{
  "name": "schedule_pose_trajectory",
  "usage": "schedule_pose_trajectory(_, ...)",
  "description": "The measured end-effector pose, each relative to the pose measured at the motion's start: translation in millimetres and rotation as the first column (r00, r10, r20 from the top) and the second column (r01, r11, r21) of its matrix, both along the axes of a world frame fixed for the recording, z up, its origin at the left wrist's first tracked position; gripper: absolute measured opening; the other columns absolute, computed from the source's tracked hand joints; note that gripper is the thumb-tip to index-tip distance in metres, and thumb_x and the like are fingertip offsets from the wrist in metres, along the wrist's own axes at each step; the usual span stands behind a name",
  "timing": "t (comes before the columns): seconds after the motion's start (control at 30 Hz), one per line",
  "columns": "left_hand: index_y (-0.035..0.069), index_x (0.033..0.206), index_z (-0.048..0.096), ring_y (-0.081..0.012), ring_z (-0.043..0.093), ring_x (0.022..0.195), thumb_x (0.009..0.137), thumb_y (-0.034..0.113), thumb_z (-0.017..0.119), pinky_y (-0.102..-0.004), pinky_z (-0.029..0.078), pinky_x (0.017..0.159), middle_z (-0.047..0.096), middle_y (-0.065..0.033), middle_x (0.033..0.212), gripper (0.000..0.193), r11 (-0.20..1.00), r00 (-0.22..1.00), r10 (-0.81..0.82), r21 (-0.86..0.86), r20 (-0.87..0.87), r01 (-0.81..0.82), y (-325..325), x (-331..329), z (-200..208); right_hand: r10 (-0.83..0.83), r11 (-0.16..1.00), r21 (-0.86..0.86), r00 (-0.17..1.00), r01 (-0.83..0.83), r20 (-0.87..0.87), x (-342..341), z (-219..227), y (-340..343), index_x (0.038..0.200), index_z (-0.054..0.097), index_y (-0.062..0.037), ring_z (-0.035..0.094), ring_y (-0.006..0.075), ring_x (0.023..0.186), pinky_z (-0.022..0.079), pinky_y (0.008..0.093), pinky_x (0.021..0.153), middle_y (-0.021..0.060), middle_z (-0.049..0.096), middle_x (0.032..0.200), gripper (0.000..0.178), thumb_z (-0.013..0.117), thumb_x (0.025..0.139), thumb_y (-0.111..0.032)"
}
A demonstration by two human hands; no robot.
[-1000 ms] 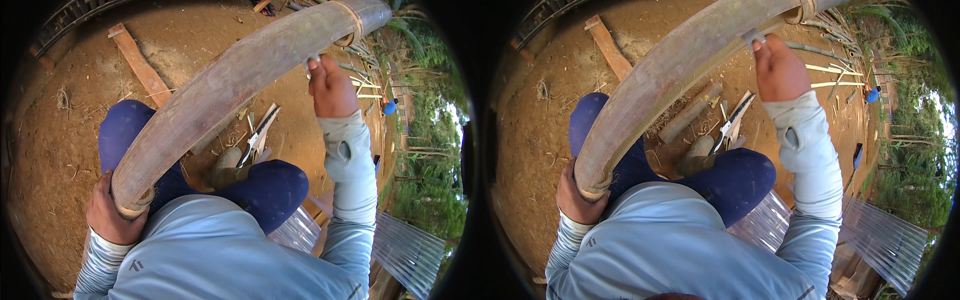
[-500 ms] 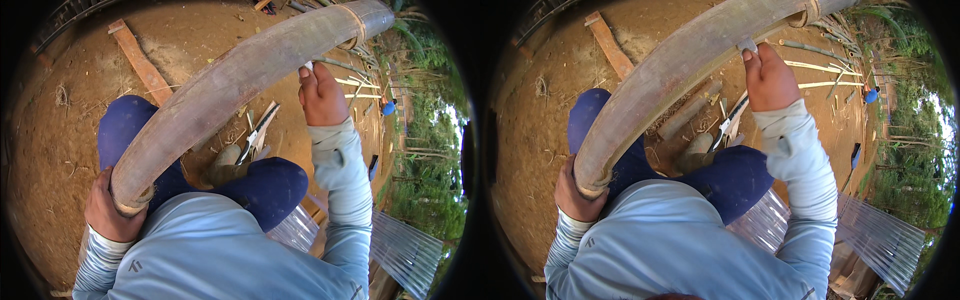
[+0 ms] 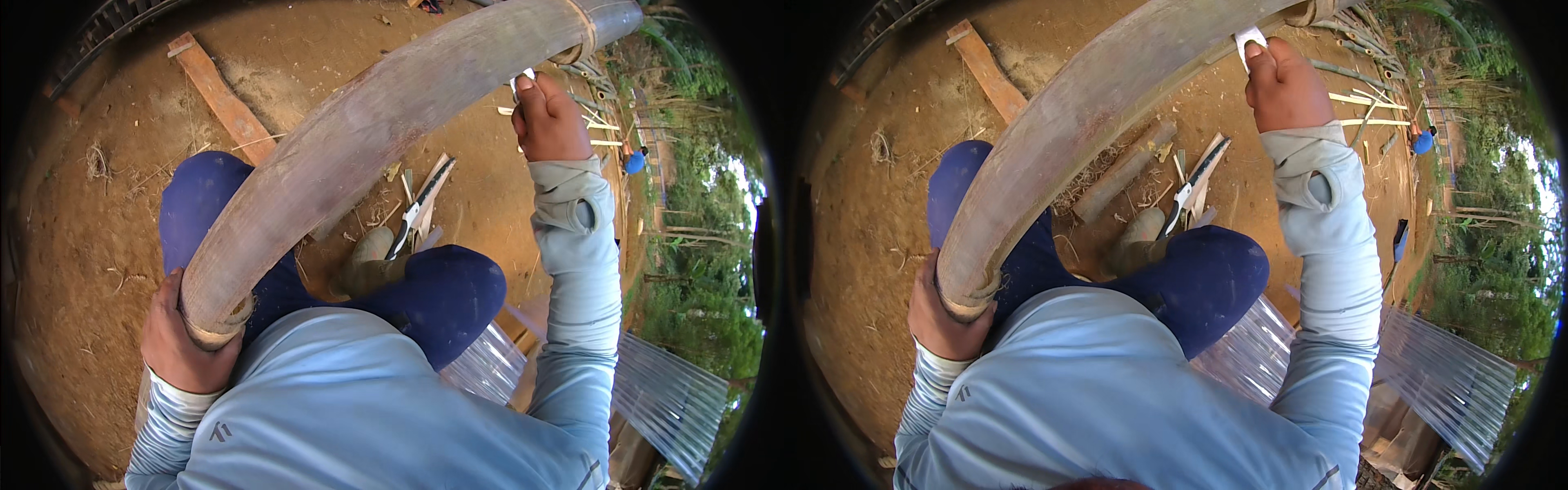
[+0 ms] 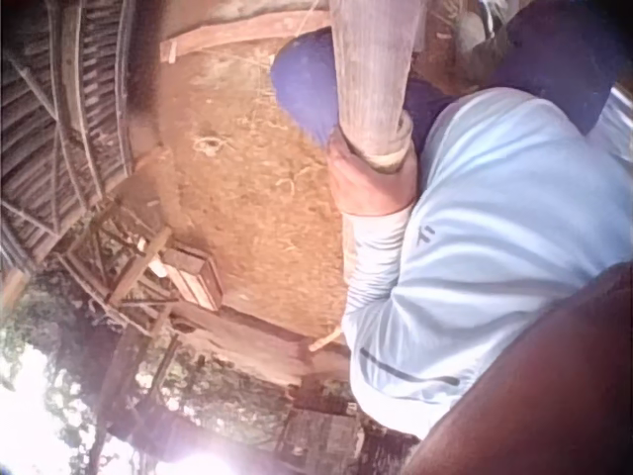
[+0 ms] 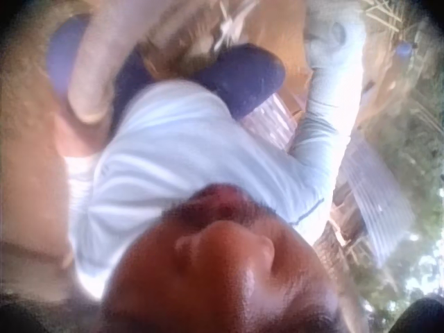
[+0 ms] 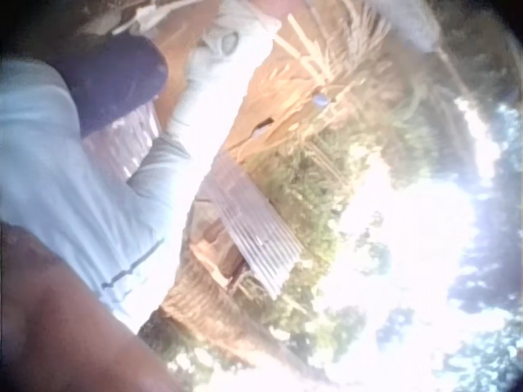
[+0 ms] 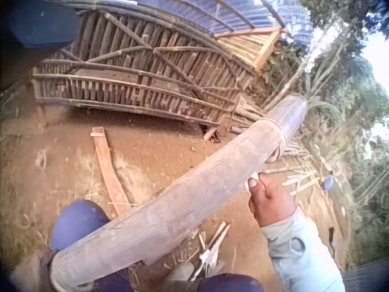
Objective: The person is seated on the ground, holding a long bamboo pole between their legs. They use a knife to scrape and carve the surface of the bamboo, removing thin strips of material. The person rotates the pole to work on different sections.
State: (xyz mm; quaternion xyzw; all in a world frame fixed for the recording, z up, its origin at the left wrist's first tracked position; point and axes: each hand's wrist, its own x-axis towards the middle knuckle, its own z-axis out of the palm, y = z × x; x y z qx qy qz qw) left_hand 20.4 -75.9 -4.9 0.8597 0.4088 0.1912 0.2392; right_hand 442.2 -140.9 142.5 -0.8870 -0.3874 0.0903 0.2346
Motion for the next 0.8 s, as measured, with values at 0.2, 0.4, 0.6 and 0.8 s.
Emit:
schedule_pose_trajectory(0.2, -0.001, 0.143, 0.045, -0.0429, 0.065, 0.114, 0.057, 0.013, 0.091, -0.0465, 0.053, 0.099, 0.064, -0.0248, 0.127, 0.099, 1.0, 0.999, 0.003, 0.009, -0.034, -0.003, -1.4, 0.0, 0.3, 0.232, 0.972, 0.004, 0.966, -0.234, 0.115, -35.9, -43.3, -22.3, 0.101, 0.059, -0.0027, 0.05, 0.024, 0.062, 0.04, 0.0363, 0.056, 0.0095, 0.054, 0.069, 0.026, 0.052, 0.107, -0.027)
schedule_pose_trajectory(0.4, -0.001, 0.143, 0.045, -0.0425, 0.065, 0.114, 0.057, 0.014, 0.092, -0.0465, 0.053, 0.099, 0.063, -0.0249, 0.127, 0.099, 1.0, 0.999, -0.002, 0.012, -0.037, 0.003, -1.2, -2.3, 1.8, 0.182, 0.978, 0.093, 0.982, -0.186, 0.056, -20.4, -46.6, -20.3, 0.1, 0.056, -0.0036, 0.042, 0.0102, 0.053, 0.035, 0.0279, 0.05, 0.0006, 0.047, 0.062, 0.026, 0.051, 0.109, -0.028)
schedule_pose_trajectory(0.6, 0.0, 0.143, 0.046, -0.0429, 0.065, 0.114, 0.058, 0.014, 0.091, -0.0466, 0.053, 0.099, 0.063, -0.0242, 0.127, 0.097, 0.999, 1.0, 0.006, 0.041, -0.026, -0.005, -2.1, 0.2, -0.6, 0.262, 0.96, 0.089, 0.964, -0.266, 0.053, -55.5, -58.1, -24.9, 0.098, 0.054, -0.0023, 0.047, 0.0168, 0.053, 0.039, 0.0329, 0.051, 0.0067, 0.049, 0.062, 0.024, 0.052, 0.108, -0.024)
schedule_pose_trajectory(0.8, 0.0, 0.142, 0.046, -0.0428, 0.065, 0.115, 0.06, 0.014, 0.09, -0.0464, 0.052, 0.1, 0.062, -0.0245, 0.13, 0.095, 1.0, 0.998, 0.005, 0.014, -0.067, -0.004, -0.1, 1.3, 6.2, 0.279, 0.96, -0.002, 0.959, -0.28, -0.055, -106.9, -70.9, -30.3, 0.097, 0.05, 0.0, 0.061, 0.0493, 0.067, 0.047, 0.0528, 0.058, 0.0237, 0.061, 0.07, 0.022, 0.054, 0.105, -0.021)
